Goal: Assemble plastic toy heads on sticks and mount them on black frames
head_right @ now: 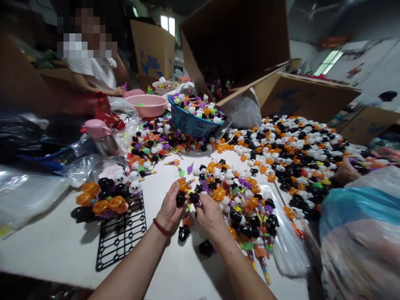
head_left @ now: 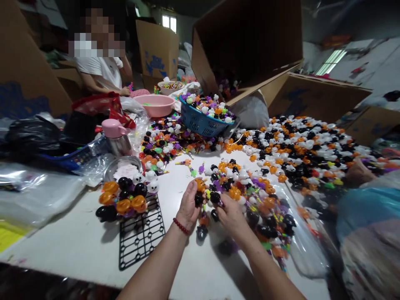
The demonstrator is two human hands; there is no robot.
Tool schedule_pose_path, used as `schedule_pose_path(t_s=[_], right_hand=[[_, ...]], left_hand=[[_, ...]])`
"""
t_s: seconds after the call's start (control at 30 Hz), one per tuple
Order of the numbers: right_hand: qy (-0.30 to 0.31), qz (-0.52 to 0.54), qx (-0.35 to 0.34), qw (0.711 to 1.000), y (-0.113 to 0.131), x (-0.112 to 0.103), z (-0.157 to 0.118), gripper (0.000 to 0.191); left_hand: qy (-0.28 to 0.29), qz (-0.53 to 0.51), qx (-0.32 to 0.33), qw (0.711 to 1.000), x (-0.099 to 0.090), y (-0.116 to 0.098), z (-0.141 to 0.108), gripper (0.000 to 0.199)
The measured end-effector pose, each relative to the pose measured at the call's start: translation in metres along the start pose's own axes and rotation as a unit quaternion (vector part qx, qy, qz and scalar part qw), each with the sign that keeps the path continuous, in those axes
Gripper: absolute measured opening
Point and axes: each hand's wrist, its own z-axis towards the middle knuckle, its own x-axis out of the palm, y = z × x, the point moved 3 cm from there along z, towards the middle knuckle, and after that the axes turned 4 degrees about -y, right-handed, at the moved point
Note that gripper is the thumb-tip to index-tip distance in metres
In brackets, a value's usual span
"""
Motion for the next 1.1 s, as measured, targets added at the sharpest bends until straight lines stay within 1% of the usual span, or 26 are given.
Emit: schedule_pose_path(t_s=[0.13, 0.23, 0.33, 0.4, 0.5, 0.57, 0.63, 0.7, 0.8, 0.87, 0.93, 1.0, 1.1], right_hand=[[-0.010, -0.019, -0.007, 1.000, -0.003, -0.002, 0.001, 0.018], [-0.020, -0.006, 0.000, 1.000, -0.001, -0.005, 0.001, 0.017], [-0.003, 0.003, 0.011, 1.000, 0.000, -0.006, 0.002, 0.017], [0.008, 0.015, 0.043, 0.999, -0.003, -0.006, 0.003, 0.017], [0.008, 0.074, 0.103, 0.992, -0.010, -0.007, 0.005, 0.023], [0.001, 0.113, 0.111, 0.987, -0.011, -0.008, 0.006, 0.029], [-0.004, 0.127, 0.105, 0.986, -0.008, -0.010, 0.007, 0.032], [-0.016, 0.123, 0.103, 0.987, -0.004, -0.012, 0.008, 0.030], [-0.030, 0.100, 0.105, 0.989, 0.001, -0.016, 0.010, 0.028], [-0.023, 0.079, 0.107, 0.991, 0.001, -0.017, 0.011, 0.031], [-0.011, 0.062, 0.102, 0.993, -0.002, -0.015, 0.012, 0.031], [-0.009, 0.037, 0.086, 0.996, -0.006, -0.009, 0.011, 0.027], [-0.039, -0.032, 0.028, 0.998, -0.012, 0.004, 0.007, 0.024]], left_hand=[[-0.004, 0.018, 0.015, 1.000, 0.000, 0.003, 0.000, 0.039], [0.001, 0.035, 0.018, 0.999, 0.001, 0.004, 0.000, 0.040], [0.001, 0.050, 0.016, 0.999, 0.004, 0.003, -0.002, 0.043], [-0.002, 0.060, 0.017, 0.998, 0.006, 0.002, -0.004, 0.045], [0.001, 0.077, 0.018, 0.997, 0.007, 0.001, -0.006, 0.047], [0.007, 0.084, 0.016, 0.996, 0.007, 0.001, -0.007, 0.047], [0.008, 0.085, 0.012, 0.996, 0.006, 0.003, -0.006, 0.045], [0.008, 0.087, 0.008, 0.996, 0.005, 0.004, -0.006, 0.044], [0.013, 0.108, 0.020, 0.994, 0.004, 0.005, -0.005, 0.044], [0.023, 0.125, 0.030, 0.991, 0.004, 0.006, -0.005, 0.042], [0.028, 0.139, 0.036, 0.989, 0.003, 0.007, -0.006, 0.040], [0.020, 0.148, 0.039, 0.988, 0.001, 0.009, -0.006, 0.038], [-0.012, 0.139, 0.050, 0.989, -0.006, 0.014, -0.005, 0.038]])
